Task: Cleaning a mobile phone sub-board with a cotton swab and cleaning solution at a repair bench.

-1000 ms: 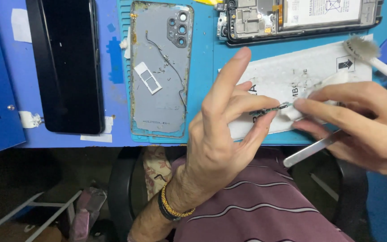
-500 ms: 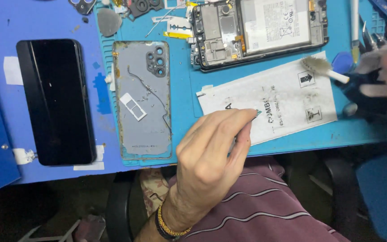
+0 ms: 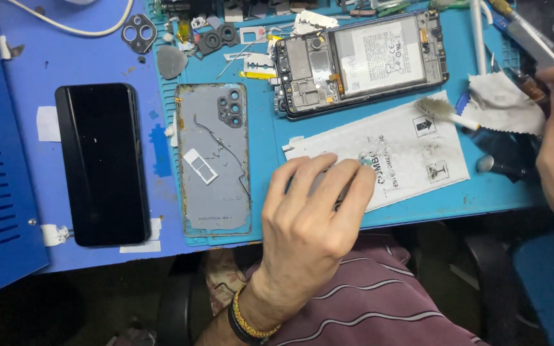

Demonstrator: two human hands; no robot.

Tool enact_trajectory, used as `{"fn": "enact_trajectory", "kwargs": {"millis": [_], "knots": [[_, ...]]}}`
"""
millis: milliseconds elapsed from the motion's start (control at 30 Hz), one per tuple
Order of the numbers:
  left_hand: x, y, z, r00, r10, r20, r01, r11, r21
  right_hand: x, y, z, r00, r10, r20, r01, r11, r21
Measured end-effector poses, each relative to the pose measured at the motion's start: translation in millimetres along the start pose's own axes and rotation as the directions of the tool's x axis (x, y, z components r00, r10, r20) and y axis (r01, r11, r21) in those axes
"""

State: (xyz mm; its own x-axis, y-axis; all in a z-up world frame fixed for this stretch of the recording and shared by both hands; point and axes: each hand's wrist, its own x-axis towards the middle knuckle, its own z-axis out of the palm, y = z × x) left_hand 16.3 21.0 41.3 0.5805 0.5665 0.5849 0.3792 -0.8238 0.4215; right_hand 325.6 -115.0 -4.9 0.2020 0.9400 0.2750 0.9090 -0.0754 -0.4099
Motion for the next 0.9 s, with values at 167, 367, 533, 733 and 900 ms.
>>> {"fn": "enact_trajectory", "kwargs": {"millis": [167,367,533,733,900], "knots": [[-10,2,-9,0.997,-0.044,-0.06,0.038,0.994,-0.107,3,-42,-8,1.0,-0.009,0.009,0.011,0.947,-0.321],[-17,-1,-38,0.981,-0.07,-0.182,0.039,0.984,-0.171,19,-69,16,0.987,-0.137,-0.088,0.117,0.972,-0.204],[-25,-8,-54,0.969,-0.115,-0.218,0.066,0.973,-0.221,25,-63,15,0.985,-0.165,-0.044,0.134,0.908,-0.398],[-24,-10,-64,0.96,-0.267,0.079,0.252,0.714,-0.653,67,-212,-14,0.973,-0.229,-0.002,0.222,0.943,0.248],[-35,-24,-94,0.842,-0.496,0.211,0.389,0.29,-0.874,102,-220,19,0.786,-0.58,0.214,0.401,0.742,0.537]]}}
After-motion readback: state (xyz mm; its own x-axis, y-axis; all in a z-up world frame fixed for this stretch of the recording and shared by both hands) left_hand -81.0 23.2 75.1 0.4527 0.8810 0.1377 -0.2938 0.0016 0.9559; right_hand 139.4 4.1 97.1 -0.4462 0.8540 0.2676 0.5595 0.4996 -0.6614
